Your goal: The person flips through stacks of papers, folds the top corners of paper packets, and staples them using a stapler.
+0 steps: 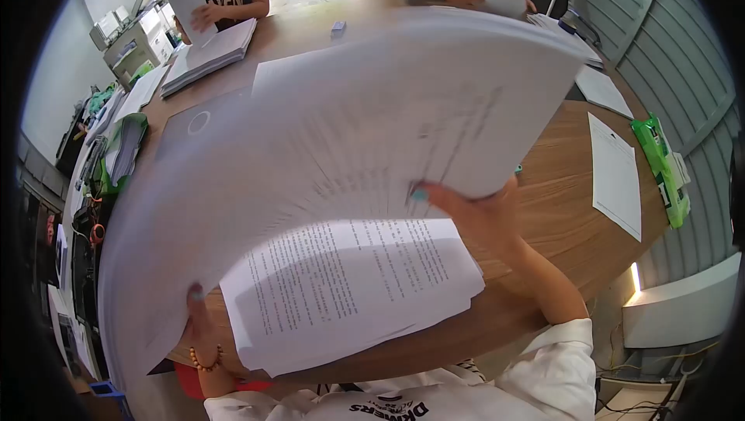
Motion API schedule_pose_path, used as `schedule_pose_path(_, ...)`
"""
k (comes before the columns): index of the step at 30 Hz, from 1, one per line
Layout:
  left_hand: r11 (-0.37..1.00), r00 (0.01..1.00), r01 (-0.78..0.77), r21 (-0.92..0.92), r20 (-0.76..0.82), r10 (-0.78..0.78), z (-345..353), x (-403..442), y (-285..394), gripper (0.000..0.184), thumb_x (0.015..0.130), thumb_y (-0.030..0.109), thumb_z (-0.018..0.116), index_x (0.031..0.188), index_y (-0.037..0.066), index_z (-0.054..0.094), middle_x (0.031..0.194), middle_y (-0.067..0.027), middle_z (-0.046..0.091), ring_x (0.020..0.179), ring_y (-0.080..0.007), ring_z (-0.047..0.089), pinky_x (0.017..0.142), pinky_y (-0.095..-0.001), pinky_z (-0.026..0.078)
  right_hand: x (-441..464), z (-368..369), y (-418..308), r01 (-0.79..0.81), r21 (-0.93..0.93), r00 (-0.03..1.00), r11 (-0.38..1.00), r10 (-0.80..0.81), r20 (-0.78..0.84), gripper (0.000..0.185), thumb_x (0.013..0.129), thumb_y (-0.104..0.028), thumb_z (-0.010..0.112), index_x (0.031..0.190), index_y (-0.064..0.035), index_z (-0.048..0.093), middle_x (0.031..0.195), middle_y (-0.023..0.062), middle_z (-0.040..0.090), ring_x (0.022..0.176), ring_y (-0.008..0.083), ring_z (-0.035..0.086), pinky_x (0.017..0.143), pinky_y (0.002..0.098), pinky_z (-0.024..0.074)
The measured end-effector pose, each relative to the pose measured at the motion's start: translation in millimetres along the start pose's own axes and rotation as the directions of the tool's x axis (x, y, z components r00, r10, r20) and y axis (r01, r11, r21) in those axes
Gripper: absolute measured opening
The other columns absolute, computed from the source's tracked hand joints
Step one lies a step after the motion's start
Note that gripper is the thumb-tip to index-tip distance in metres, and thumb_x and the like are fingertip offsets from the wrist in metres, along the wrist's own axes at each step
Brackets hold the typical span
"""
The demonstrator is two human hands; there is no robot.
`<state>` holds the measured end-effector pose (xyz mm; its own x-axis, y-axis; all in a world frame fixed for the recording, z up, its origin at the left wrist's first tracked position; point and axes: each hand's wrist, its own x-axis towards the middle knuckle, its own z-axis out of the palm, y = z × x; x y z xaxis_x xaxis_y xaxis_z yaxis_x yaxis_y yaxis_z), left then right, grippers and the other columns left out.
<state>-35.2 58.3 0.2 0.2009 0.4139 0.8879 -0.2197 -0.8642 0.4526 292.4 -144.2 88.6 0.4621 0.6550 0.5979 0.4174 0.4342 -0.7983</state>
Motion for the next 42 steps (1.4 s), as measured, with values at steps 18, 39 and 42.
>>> schedule_pose_path(18, 0.823, 0.81, 0.522, -0.223, -0.174, -0.56, 4, -26, 28, 0.036, 0.079, -0.001, 0.061, 0.113, 0.002, 0.049, 0.109, -0.0081, 0.054, 0.097, -0.0158, 0.051, 0.082, -0.0289, 0.044, -28, 11, 33, -0.245, 0.12, 0.966, 0.962, 0.232, 0.114, 0.024, 0.071, -0.005, 0.072, 0.094, 0.0005, 0.064, 0.087, 0.0065, 0.066, 0.075, 0.011, 0.062, 0.064, 0.0243, 0.0497)
schedule_pose_path(39, 0.728, 0.738, 0.674, -0.121, 0.102, -0.667, 42, 15, 48, 0.023, 0.078, -0.004, 0.063, 0.101, 0.0, 0.06, 0.099, -0.0047, 0.061, 0.089, -0.0134, 0.056, 0.077, -0.0273, 0.046, -36, -5, 35, -0.325, 0.128, 0.942, 0.937, 0.309, 0.128, 0.028, 0.072, 0.0, 0.07, 0.098, 0.0005, 0.061, 0.091, 0.0085, 0.065, 0.083, 0.0128, 0.061, 0.071, 0.0261, 0.0505)
schedule_pose_path(42, 0.775, 0.755, 0.626, -0.088, 0.314, -0.575, 35, 12, 42, 0.025, 0.077, -0.004, 0.063, 0.101, 0.001, 0.061, 0.097, -0.0058, 0.062, 0.089, -0.0146, 0.057, 0.076, -0.0274, 0.047, -37, -8, 39, -0.362, 0.078, 0.92, 0.929, 0.343, 0.189, 0.036, 0.071, 0.004, 0.069, 0.105, 0.0012, 0.057, 0.1, 0.0097, 0.062, 0.089, 0.0149, 0.059, 0.075, 0.0277, 0.0498)
